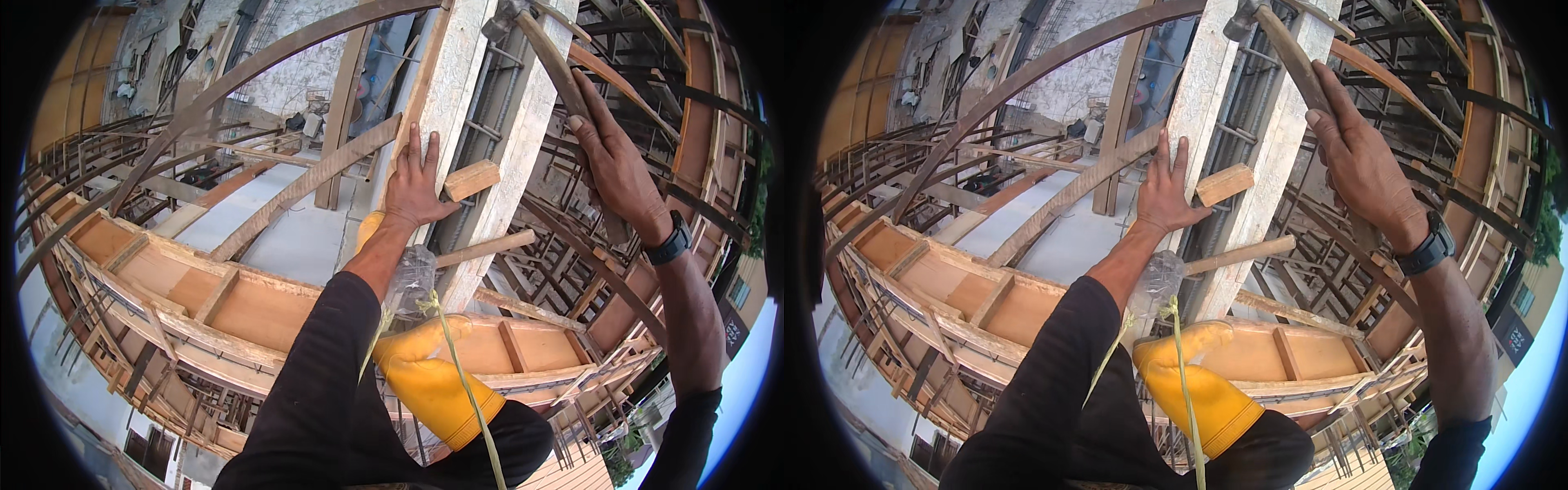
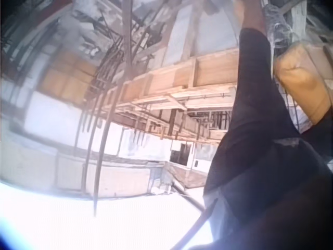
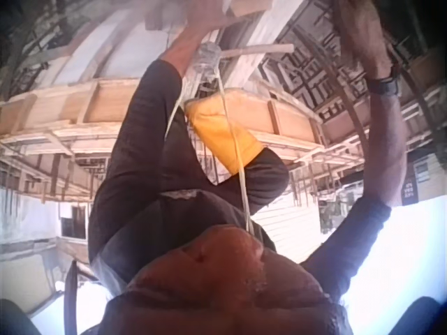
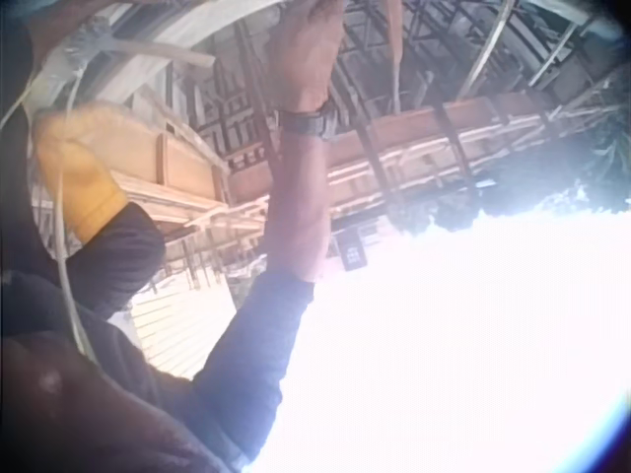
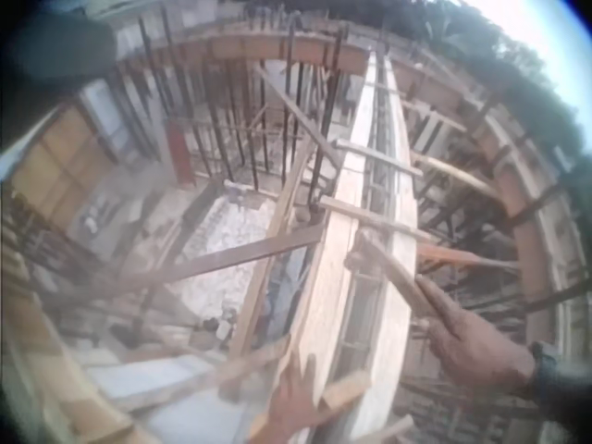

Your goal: The person stands on a construction beam and uses a hammer to drive a wooden wedge into the gap between a wooden frame and a steel reinforcement rebar structure.

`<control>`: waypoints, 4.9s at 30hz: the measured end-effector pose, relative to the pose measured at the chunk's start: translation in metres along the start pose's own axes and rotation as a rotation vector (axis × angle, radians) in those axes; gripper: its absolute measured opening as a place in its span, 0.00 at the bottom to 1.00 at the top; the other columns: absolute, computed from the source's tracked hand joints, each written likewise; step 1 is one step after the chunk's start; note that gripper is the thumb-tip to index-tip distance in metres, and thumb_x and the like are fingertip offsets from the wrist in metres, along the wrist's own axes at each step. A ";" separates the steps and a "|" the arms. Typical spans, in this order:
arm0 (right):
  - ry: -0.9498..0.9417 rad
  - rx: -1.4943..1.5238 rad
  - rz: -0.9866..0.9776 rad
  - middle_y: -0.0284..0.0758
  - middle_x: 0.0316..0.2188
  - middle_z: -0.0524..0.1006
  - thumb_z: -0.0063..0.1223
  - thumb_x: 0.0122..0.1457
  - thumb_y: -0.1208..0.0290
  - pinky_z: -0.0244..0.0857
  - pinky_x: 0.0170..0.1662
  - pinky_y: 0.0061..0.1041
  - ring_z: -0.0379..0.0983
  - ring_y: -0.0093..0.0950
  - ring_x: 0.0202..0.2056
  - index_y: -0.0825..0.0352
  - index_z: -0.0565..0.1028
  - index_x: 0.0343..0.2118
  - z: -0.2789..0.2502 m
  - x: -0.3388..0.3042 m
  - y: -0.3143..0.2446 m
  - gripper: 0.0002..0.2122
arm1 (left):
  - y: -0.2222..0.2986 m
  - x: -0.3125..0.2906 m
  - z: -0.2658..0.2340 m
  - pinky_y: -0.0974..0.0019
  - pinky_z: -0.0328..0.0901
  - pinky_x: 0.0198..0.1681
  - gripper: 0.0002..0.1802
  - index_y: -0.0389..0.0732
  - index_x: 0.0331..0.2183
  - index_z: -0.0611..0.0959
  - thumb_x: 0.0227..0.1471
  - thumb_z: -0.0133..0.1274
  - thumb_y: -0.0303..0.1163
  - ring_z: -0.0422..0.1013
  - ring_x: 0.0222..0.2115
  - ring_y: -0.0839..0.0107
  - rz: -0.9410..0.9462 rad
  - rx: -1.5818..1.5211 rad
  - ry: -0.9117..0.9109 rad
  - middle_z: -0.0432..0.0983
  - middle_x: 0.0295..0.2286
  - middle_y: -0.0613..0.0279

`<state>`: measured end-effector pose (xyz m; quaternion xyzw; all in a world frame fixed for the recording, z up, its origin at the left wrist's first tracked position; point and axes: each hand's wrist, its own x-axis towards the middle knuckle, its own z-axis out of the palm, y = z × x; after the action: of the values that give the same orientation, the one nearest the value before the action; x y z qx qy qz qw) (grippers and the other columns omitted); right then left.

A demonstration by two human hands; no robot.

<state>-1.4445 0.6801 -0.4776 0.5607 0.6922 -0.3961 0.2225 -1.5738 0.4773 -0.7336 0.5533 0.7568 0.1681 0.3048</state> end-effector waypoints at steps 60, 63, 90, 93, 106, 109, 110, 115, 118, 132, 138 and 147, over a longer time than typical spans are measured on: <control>-0.045 -0.001 -0.052 0.28 0.22 0.67 0.39 0.73 0.59 0.71 0.20 0.23 0.68 0.18 0.19 0.55 0.51 0.73 -0.022 0.022 0.003 0.28 | 0.000 0.002 0.010 0.50 0.64 0.62 0.80 0.46 0.71 0.46 0.23 0.76 0.54 0.57 0.62 0.36 0.031 -0.023 0.047 0.35 0.69 0.37; 0.230 0.070 -0.126 0.29 0.21 0.67 0.38 0.73 0.58 0.70 0.20 0.23 0.68 0.19 0.19 0.58 0.50 0.73 0.017 0.024 0.035 0.29 | -0.002 -0.001 0.011 0.50 0.66 0.61 0.81 0.45 0.71 0.46 0.23 0.75 0.55 0.58 0.61 0.36 0.034 -0.018 0.050 0.35 0.69 0.37; 0.266 0.433 -0.076 0.26 0.22 0.67 0.43 0.73 0.58 0.60 0.18 0.17 0.64 0.15 0.18 0.62 0.57 0.70 0.032 -0.035 0.025 0.27 | 0.006 0.003 0.003 0.42 0.46 0.69 0.76 0.44 0.71 0.48 0.28 0.74 0.56 0.47 0.67 0.36 0.069 0.094 -0.010 0.32 0.70 0.40; 0.267 0.938 0.017 0.25 0.22 0.68 0.48 0.71 0.59 0.59 0.17 0.16 0.63 0.13 0.17 0.68 0.61 0.64 0.082 -0.087 0.057 0.25 | 0.010 0.003 0.009 0.37 0.34 0.69 0.64 0.43 0.68 0.57 0.36 0.69 0.55 0.47 0.67 0.43 0.244 0.206 0.057 0.42 0.69 0.41; 0.411 1.451 0.613 0.27 0.23 0.69 0.57 0.67 0.60 0.63 0.18 0.17 0.66 0.15 0.18 0.65 0.63 0.61 0.172 -0.267 0.069 0.25 | 0.092 0.070 0.027 0.51 0.59 0.52 0.23 0.32 0.40 0.78 0.41 0.59 0.34 0.78 0.37 0.46 0.127 0.286 -0.419 0.82 0.32 0.40; 0.409 1.570 0.619 0.28 0.23 0.70 0.57 0.67 0.60 0.64 0.18 0.17 0.66 0.15 0.18 0.66 0.61 0.63 0.167 -0.270 0.070 0.27 | 0.082 0.060 0.035 0.50 0.58 0.52 0.23 0.32 0.40 0.78 0.41 0.58 0.36 0.78 0.37 0.46 0.191 0.315 -0.307 0.82 0.33 0.40; 0.406 1.549 0.597 0.28 0.23 0.70 0.57 0.67 0.61 0.64 0.19 0.17 0.66 0.15 0.18 0.66 0.61 0.64 0.165 -0.277 0.072 0.28 | 0.087 0.059 0.036 0.50 0.59 0.52 0.23 0.31 0.39 0.78 0.41 0.58 0.37 0.79 0.37 0.46 0.169 0.332 -0.332 0.82 0.34 0.40; 0.305 1.647 0.540 0.29 0.28 0.72 0.54 0.68 0.70 0.62 0.23 0.17 0.66 0.15 0.20 0.69 0.59 0.66 0.148 -0.290 0.076 0.26 | 0.093 0.101 0.023 0.50 0.60 0.55 0.27 0.31 0.43 0.78 0.45 0.58 0.42 0.79 0.43 0.48 0.125 0.450 -0.676 0.82 0.41 0.37; 0.278 1.686 0.556 0.29 0.28 0.73 0.54 0.68 0.70 0.62 0.24 0.16 0.66 0.15 0.21 0.69 0.59 0.66 0.153 -0.294 0.080 0.27 | 0.086 0.069 0.030 0.50 0.65 0.54 0.31 0.31 0.46 0.77 0.44 0.59 0.43 0.78 0.46 0.47 0.042 0.471 -0.526 0.80 0.44 0.37; 0.353 1.626 0.570 0.29 0.28 0.72 0.54 0.68 0.69 0.61 0.21 0.18 0.64 0.15 0.19 0.68 0.61 0.65 0.145 -0.302 0.090 0.26 | 0.098 0.058 -0.017 0.51 0.64 0.52 0.27 0.33 0.47 0.75 0.44 0.61 0.32 0.74 0.44 0.47 0.213 0.234 -0.398 0.77 0.37 0.47; 0.330 1.660 0.586 0.29 0.27 0.72 0.55 0.68 0.66 0.62 0.21 0.17 0.66 0.15 0.19 0.67 0.60 0.65 0.159 -0.296 0.097 0.27 | 0.088 0.053 -0.054 0.55 0.71 0.49 0.32 0.28 0.51 0.69 0.45 0.63 0.27 0.76 0.44 0.53 0.149 -0.173 -0.423 0.75 0.44 0.43; 0.264 1.620 0.633 0.29 0.28 0.73 0.56 0.67 0.64 0.63 0.21 0.17 0.67 0.15 0.20 0.67 0.62 0.65 0.172 -0.288 0.086 0.27 | 0.073 0.038 -0.040 0.59 0.70 0.49 0.29 0.36 0.56 0.68 0.57 0.60 0.31 0.77 0.44 0.59 0.235 -0.189 -0.671 0.79 0.42 0.44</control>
<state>-1.3072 0.3747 -0.3876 0.7530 0.0306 -0.6171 -0.2264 -1.5537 0.5403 -0.6699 0.6302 0.5272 0.0803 0.5644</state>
